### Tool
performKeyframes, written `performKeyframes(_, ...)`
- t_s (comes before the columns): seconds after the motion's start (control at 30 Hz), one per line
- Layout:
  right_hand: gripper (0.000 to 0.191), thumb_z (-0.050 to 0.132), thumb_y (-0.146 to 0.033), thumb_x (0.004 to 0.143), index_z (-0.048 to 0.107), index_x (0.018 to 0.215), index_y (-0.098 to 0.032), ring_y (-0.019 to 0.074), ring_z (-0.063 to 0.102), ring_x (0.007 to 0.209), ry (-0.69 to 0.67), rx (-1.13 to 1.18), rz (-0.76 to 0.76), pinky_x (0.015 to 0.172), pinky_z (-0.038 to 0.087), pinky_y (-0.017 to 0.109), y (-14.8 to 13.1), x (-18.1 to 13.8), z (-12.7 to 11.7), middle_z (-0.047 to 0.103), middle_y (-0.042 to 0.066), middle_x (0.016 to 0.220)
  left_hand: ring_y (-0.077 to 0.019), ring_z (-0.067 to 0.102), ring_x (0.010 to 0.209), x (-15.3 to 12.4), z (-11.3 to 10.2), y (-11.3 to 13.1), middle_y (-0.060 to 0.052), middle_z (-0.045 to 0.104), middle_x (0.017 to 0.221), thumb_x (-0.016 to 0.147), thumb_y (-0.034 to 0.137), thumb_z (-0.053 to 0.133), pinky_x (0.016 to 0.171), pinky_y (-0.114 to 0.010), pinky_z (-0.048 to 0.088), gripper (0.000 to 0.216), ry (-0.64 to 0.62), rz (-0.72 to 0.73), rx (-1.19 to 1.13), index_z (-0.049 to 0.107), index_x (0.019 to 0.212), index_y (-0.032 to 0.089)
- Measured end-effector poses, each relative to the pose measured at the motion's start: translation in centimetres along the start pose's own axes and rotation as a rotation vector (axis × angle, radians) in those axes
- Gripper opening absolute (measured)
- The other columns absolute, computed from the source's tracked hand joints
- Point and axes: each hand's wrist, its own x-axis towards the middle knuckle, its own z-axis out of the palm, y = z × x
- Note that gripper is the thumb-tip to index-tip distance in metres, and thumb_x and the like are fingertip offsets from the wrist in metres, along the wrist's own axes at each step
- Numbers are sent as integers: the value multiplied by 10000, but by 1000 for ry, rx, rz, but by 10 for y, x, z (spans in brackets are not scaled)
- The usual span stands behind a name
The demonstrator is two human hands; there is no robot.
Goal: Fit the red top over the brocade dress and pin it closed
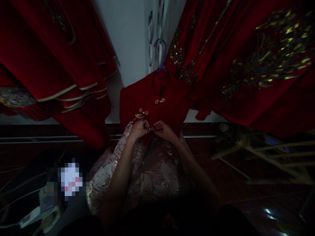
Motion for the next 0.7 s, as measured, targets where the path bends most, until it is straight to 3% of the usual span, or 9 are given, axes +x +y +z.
performKeyframes(0.27,158,634,-223,738,563,874,-185,111,615,734,-30,37,22,708,506,253,-2,0,5,641,6,821,-106,591,632,4,3,-2,16,626,675,657,218,703,616,-214,457,137,-35,87,-455,605,731,157)
performKeyframes(0.37,214,683,-296,730,592,879,-171,124,613,725,-90,41,36,701,499,265,-4,0,-6,645,14,789,-106,599,615,9,5,-3,0,639,694,646,301,766,606,-223,477,241,94,-12,-604,609,749,150)
performKeyframes(0.47,252,712,-335,714,610,871,-167,122,600,718,-233,56,69,701,492,267,-11,-1,-22,644,12,773,-115,608,602,15,5,-4,-10,658,702,653,367,781,595,-242,502,327,240,-187,-814,621,835,148)
performKeyframes(0.57,277,715,-355,718,611,894,-168,120,600,734,-380,97,94,727,490,276,-21,-3,-36,653,14,795,-116,645,727,19,6,-1,-37,704,860,691,358,762,729,-278,540,329,391,-226,-1119,644,917,149)
performKeyframes(0.7,290,711,-354,728,599,921,-168,125,604,749,-439,109,114,747,492,293,-29,-6,-42,658,22,827,-104,660,831,19,9,6,-44,718,955,751,305,723,870,-267,509,229,416,-232,-1399,681,920,157)
